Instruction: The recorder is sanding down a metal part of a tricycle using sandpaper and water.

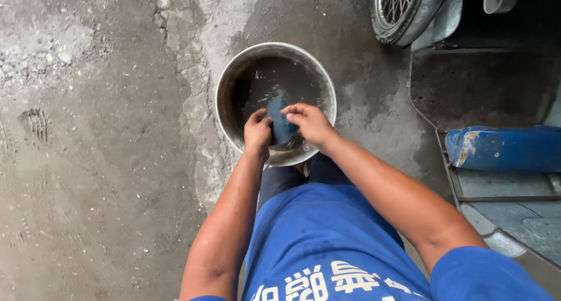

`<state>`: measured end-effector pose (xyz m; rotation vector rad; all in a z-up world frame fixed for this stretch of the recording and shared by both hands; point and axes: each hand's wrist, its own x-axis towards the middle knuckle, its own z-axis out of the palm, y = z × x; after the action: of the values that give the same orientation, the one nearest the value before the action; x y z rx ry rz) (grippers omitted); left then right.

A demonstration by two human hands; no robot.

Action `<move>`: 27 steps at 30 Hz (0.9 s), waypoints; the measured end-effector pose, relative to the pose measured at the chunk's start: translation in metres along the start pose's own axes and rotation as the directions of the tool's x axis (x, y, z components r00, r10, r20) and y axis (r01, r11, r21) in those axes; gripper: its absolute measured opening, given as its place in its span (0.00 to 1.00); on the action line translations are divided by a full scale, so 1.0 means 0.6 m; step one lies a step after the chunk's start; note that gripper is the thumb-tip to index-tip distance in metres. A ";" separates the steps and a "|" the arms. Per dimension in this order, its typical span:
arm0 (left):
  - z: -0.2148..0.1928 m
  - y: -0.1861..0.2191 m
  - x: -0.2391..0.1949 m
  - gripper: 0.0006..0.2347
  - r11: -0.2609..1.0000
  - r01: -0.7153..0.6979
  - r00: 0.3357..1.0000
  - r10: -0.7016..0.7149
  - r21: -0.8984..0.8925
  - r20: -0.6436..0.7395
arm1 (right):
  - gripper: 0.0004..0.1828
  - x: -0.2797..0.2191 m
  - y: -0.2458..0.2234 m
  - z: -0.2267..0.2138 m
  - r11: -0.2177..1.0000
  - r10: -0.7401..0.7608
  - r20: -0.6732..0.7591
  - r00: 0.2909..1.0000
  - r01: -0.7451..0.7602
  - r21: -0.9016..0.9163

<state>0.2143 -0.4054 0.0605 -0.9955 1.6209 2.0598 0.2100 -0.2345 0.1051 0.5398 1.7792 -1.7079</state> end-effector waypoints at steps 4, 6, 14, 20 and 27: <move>0.030 0.026 -0.026 0.17 0.998 0.050 0.999 -0.050 0.023 0.008 | 0.11 -0.083 -0.064 0.016 0.953 -0.259 0.095 0.961 0.239 0.184; 0.069 0.054 -0.049 0.17 0.993 -0.006 0.994 0.019 -0.119 0.112 | 0.10 -0.087 -0.076 0.007 0.912 -0.346 0.101 0.933 0.309 0.270; 0.186 0.037 -0.055 0.13 0.865 0.076 0.918 0.133 -0.496 0.373 | 0.21 -0.059 -0.125 -0.060 0.543 -0.813 -0.279 0.512 0.491 -0.681; 0.342 0.103 -0.086 0.11 0.910 0.210 0.899 -0.035 -0.358 0.437 | 0.17 0.015 -0.112 -0.245 0.772 -0.605 -0.473 0.640 0.616 -0.155; 0.557 0.077 -0.032 0.17 0.937 0.186 0.920 -0.061 -0.294 0.388 | 0.16 0.200 -0.116 -0.593 0.765 -0.352 -0.514 0.782 0.557 0.324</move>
<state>0.0926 -0.1006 0.1419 -0.7171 1.0206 2.3009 0.0243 0.0972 0.0708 0.7630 1.9100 -2.5741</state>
